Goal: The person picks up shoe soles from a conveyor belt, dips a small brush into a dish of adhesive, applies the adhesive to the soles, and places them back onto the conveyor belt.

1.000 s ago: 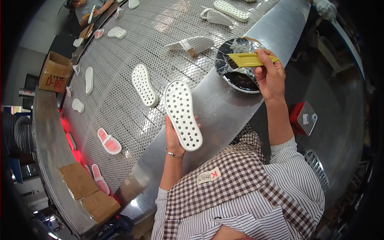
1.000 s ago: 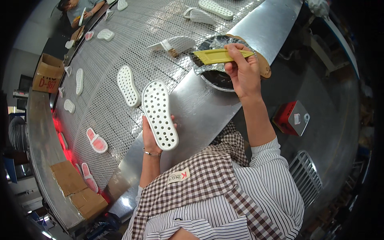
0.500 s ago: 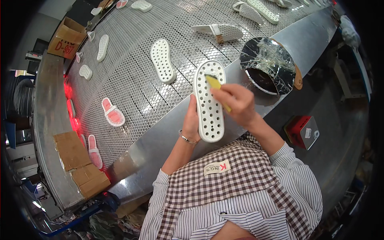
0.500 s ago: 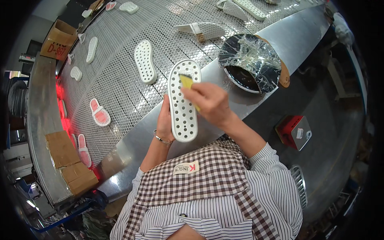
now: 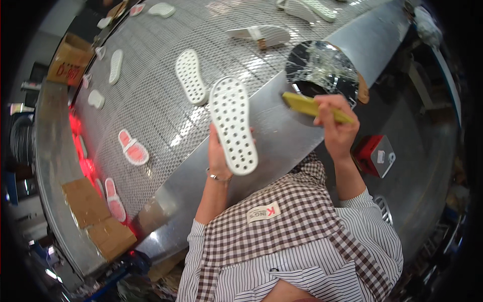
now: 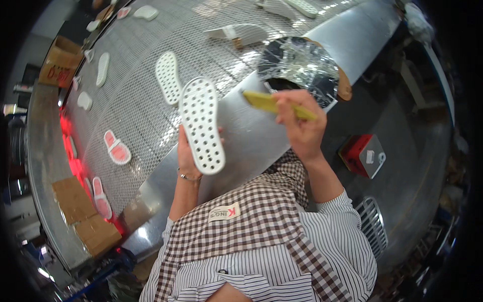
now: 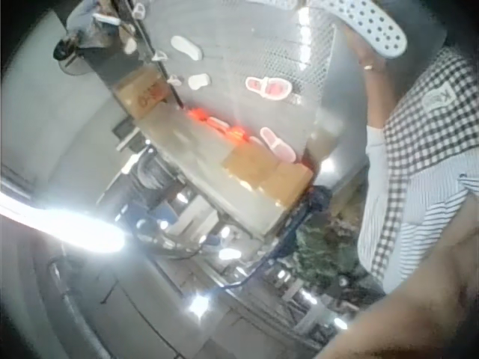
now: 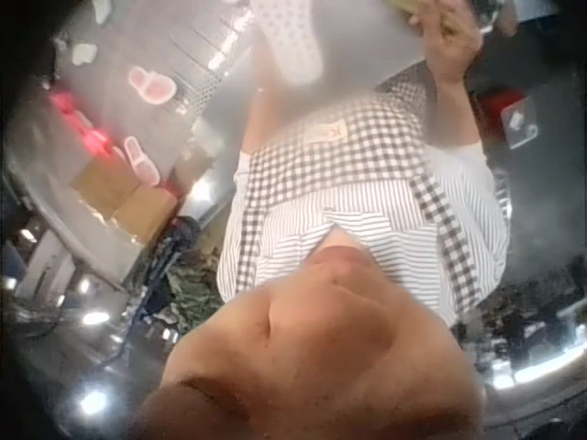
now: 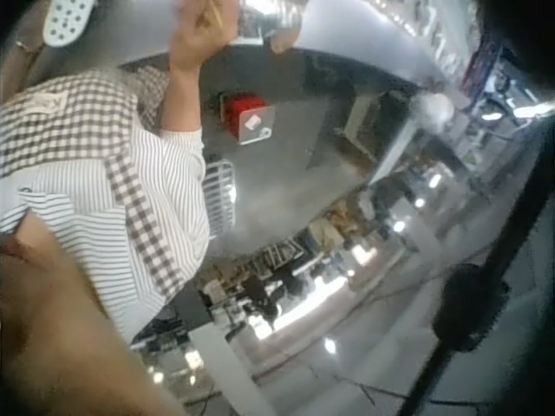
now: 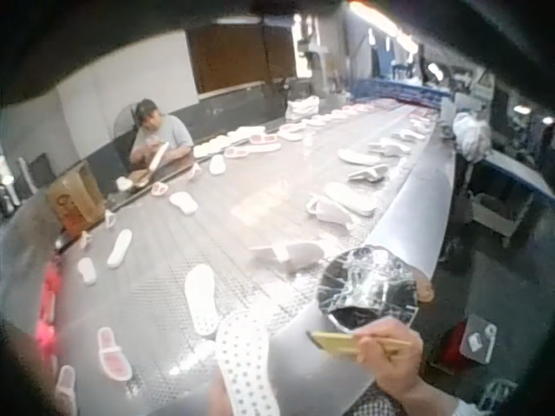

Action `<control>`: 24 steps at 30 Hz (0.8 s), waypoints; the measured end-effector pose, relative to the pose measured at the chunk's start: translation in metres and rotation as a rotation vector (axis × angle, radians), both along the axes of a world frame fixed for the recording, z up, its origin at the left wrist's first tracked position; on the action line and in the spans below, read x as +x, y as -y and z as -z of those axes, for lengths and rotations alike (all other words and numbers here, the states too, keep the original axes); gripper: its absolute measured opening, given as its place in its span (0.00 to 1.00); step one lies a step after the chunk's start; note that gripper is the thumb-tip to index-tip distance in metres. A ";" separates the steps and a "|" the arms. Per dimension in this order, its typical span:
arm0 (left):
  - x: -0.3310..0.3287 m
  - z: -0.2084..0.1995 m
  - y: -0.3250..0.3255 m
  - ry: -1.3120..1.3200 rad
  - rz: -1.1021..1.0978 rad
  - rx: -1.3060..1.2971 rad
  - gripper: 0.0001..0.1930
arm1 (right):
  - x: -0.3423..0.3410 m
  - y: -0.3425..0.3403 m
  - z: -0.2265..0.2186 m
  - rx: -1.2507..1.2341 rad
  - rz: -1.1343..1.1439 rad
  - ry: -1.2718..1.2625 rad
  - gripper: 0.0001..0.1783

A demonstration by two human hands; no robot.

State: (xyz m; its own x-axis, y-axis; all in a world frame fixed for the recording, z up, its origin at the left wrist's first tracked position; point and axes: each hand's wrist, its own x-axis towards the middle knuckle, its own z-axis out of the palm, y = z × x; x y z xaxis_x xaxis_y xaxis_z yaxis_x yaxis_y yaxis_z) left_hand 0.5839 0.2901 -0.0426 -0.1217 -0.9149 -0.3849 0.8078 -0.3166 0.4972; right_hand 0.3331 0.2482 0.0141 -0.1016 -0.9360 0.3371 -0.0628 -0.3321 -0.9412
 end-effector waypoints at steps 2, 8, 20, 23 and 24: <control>-0.001 -0.004 -0.001 0.009 -0.002 -0.027 0.32 | -0.022 0.019 0.008 0.085 0.182 0.081 0.05; -0.004 -0.006 -0.001 0.003 0.017 -0.066 0.32 | -0.055 0.044 0.042 0.159 0.171 -0.307 0.07; 0.001 -0.005 -0.010 0.060 0.010 -0.001 0.30 | -0.059 0.056 0.058 0.248 0.120 -0.380 0.12; 0.002 -0.004 -0.012 0.070 -0.003 0.025 0.30 | -0.061 0.059 0.062 0.301 0.106 -0.353 0.12; 0.003 -0.003 -0.014 0.081 -0.010 0.030 0.30 | -0.060 0.060 0.063 0.323 0.107 -0.295 0.13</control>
